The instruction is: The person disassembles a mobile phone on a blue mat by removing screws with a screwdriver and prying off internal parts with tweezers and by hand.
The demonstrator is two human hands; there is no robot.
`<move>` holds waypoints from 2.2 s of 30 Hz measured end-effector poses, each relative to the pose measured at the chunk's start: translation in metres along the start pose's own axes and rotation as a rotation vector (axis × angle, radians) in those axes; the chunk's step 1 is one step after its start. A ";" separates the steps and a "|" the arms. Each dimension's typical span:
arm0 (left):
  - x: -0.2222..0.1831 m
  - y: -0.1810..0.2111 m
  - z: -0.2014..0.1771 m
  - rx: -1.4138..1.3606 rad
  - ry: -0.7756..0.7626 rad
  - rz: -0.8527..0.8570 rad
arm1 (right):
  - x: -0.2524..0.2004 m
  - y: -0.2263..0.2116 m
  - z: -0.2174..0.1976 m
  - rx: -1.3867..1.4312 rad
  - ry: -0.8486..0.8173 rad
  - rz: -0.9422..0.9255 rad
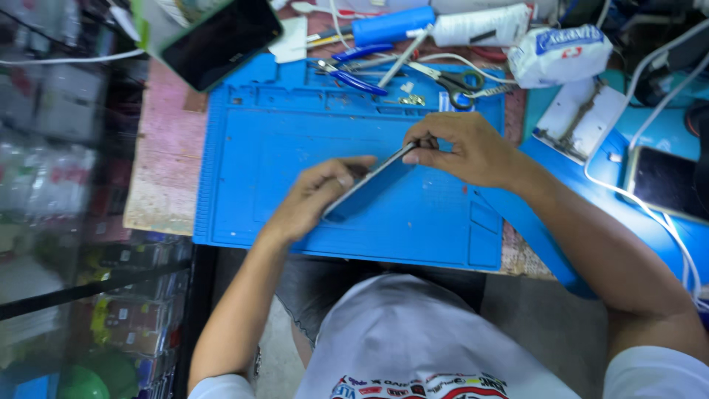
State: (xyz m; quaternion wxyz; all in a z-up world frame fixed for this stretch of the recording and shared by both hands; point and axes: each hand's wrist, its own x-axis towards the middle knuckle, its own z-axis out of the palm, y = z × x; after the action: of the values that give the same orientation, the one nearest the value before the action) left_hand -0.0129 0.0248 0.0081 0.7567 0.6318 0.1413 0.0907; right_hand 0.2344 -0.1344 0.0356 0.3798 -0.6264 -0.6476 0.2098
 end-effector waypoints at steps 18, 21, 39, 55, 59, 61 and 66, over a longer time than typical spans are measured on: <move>0.038 -0.030 0.047 -0.808 0.356 0.124 | -0.009 -0.017 0.067 0.393 0.026 0.039; 0.038 -0.024 0.053 -1.057 0.279 0.111 | -0.013 -0.028 0.062 0.131 0.062 -0.078; 0.027 -0.026 0.057 -0.095 0.353 0.424 | -0.012 -0.039 0.057 0.129 0.042 0.371; -0.007 -0.037 0.040 -0.067 0.365 0.435 | -0.018 -0.037 0.064 0.211 0.003 0.059; -0.013 -0.037 0.037 0.073 0.393 0.545 | -0.021 -0.043 0.072 0.083 0.108 -0.056; -0.009 -0.036 0.040 0.155 0.456 0.605 | -0.019 -0.043 0.076 0.002 0.198 -0.075; -0.004 -0.032 0.053 0.402 0.583 0.788 | -0.022 -0.040 0.077 -0.047 0.322 -0.018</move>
State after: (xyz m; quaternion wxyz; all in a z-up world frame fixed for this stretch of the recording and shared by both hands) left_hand -0.0009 -0.0318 -0.0146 0.4585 0.7184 0.1123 0.5109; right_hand 0.1490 -0.1454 0.0125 0.4659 -0.6547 -0.5887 0.0879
